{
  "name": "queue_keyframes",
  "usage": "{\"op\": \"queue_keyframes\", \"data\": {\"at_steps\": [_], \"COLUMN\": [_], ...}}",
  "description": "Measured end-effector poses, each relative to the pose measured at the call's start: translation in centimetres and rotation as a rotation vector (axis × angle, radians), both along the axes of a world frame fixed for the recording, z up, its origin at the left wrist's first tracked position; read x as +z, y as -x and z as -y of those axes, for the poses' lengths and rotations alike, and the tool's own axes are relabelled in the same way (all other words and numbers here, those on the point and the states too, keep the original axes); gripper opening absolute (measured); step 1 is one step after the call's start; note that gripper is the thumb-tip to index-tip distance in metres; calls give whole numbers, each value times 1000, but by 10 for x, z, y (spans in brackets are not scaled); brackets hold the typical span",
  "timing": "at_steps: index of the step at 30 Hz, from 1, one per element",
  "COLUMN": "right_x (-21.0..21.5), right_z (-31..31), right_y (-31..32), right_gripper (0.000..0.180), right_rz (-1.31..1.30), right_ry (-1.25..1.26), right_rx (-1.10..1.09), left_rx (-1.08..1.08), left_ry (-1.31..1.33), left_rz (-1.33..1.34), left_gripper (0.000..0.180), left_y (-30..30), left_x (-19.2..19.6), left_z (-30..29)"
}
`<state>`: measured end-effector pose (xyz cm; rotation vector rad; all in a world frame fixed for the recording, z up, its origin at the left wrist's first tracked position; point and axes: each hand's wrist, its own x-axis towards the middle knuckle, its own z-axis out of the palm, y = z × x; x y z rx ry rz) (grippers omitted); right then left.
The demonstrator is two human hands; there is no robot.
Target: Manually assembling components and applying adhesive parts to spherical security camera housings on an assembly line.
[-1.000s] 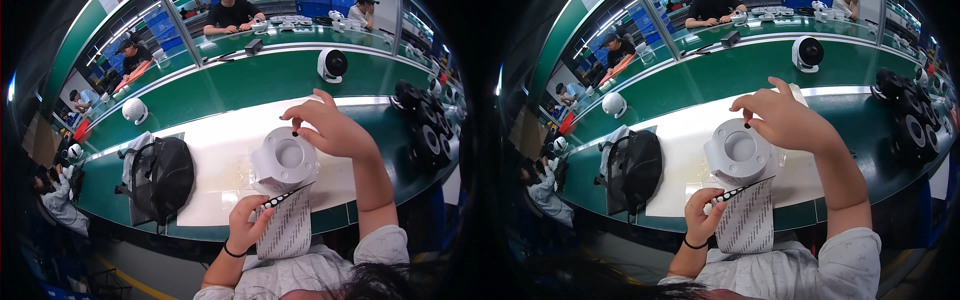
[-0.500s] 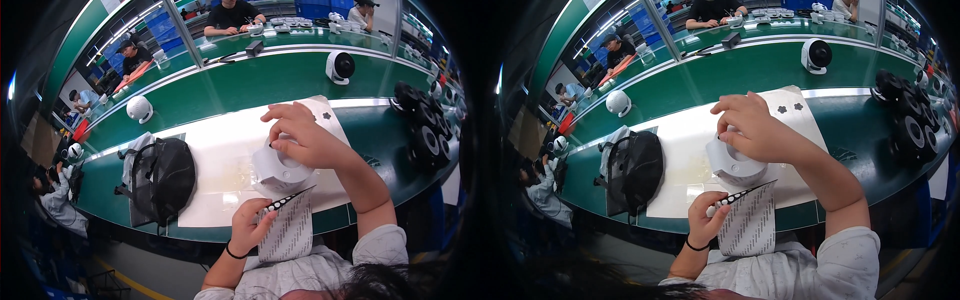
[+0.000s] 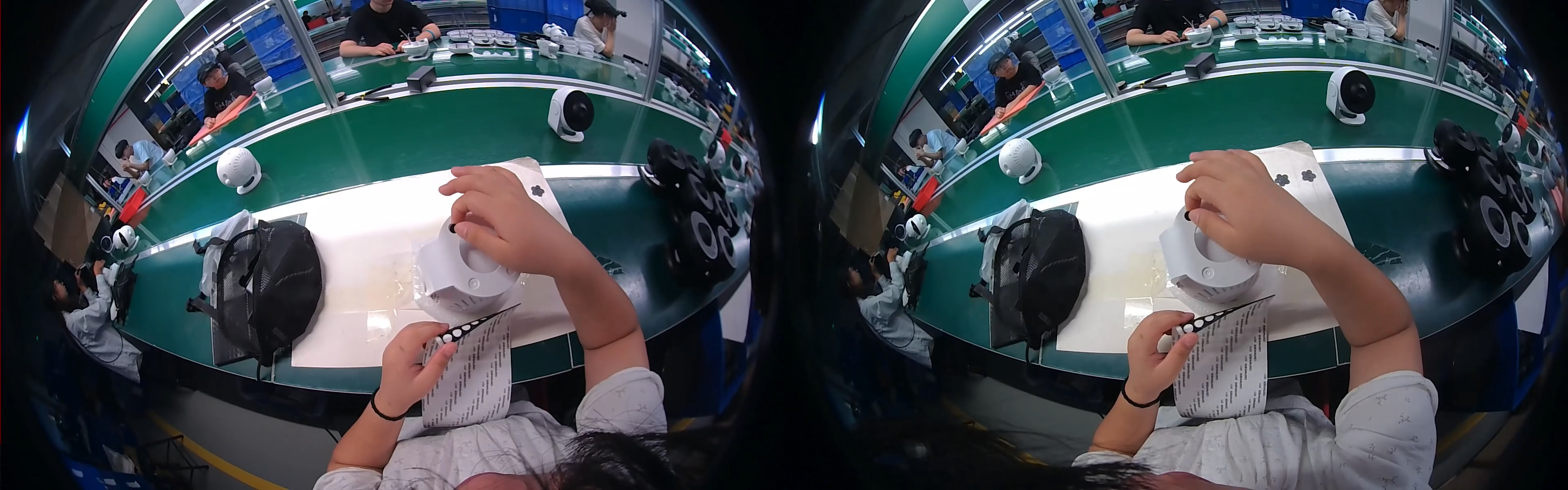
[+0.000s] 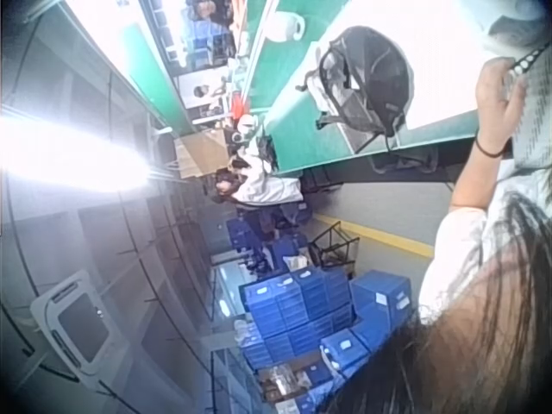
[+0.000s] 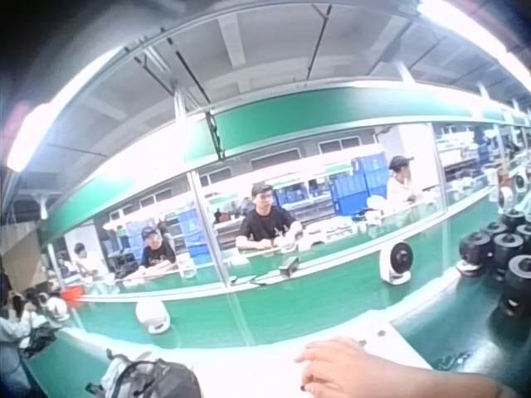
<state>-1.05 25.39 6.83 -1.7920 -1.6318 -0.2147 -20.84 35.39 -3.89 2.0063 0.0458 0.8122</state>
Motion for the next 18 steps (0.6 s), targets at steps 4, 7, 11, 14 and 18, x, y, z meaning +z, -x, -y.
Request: {"op": "queue_keyframes", "data": {"at_steps": [4,7,11,14,18], "right_x": [2,4,7,9,11], "right_z": [3,7,14,19,19], "right_y": [3,9,19,28,30], "right_gripper": [13,15,18,23,30], "right_rz": [197,331,519,505,428], "right_ry": [-5,3,62,53,72], "right_rx": [-19,-62,-141,-158,-123], "left_rx": [20,4,-3,-7,108], "left_ry": [22,12,62,64,382], "left_rz": [-34,-96,-209,-291,-183], "left_gripper": [22,22,26,20,22], "left_y": [1,0,5,18,61], "left_x": [0,2,4,0,-11], "left_z": [-1,-5,-7,-6,-21]}}
